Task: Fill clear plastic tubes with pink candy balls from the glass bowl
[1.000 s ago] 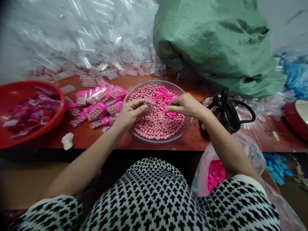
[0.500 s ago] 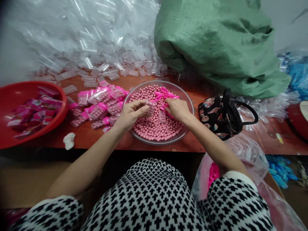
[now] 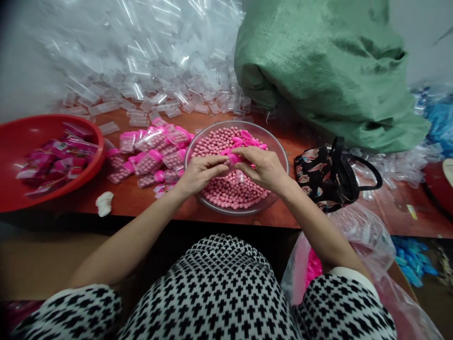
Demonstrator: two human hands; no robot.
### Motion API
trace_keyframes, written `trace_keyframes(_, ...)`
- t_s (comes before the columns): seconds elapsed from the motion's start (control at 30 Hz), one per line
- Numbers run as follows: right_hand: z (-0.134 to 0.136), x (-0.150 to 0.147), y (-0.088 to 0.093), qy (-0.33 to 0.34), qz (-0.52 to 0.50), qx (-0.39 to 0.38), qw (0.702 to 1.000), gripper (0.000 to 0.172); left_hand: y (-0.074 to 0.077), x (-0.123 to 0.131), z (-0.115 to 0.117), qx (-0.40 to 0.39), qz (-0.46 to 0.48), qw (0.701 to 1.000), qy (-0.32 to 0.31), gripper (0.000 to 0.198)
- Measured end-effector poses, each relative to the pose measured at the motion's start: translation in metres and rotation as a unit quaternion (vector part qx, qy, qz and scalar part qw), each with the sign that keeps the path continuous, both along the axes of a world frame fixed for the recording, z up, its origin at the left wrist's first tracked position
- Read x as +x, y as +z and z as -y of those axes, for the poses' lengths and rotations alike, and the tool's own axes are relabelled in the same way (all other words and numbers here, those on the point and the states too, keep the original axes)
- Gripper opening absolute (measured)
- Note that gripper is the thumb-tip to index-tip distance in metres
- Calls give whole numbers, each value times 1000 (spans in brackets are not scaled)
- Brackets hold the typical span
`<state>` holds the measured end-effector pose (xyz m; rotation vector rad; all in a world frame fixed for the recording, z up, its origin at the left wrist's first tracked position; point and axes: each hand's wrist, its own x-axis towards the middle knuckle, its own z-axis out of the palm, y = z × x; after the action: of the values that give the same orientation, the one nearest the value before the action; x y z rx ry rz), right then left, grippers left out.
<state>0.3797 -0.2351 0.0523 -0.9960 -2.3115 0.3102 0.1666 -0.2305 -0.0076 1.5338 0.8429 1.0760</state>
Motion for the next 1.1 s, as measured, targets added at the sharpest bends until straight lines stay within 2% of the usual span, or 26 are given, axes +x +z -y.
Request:
trace_keyframes(0.2,4,-1,2,33,23,2,999,20,2,-3,6,61,-28,997,21,29)
trace_keyframes(0.33,9,-2,0,34,69,36,996,20,4,-4,10,84,-46,995,39,25)
trace_keyframes(0.57,17,-7,-4,29,145,29,989,24,0,-5,16,174,-97,979,48,18)
trace_keyframes(0.7,14,-5,-11,41,77,-26,996,16,3,-5,22,200,-108,972,57,19)
trace_keyframes(0.8,15,-3,-14,14,30,-40,999,13,6,-3,24,207,-101,971,60,21)
trace_keyframes(0.9,18,-4,-13,17,35,-10,999,11,4,-3,23,215,-99,969,65,21)
trace_keyframes(1.1,15,-12,-18,24,87,2,996,17,-2,-5,22,202,-103,971,75,21)
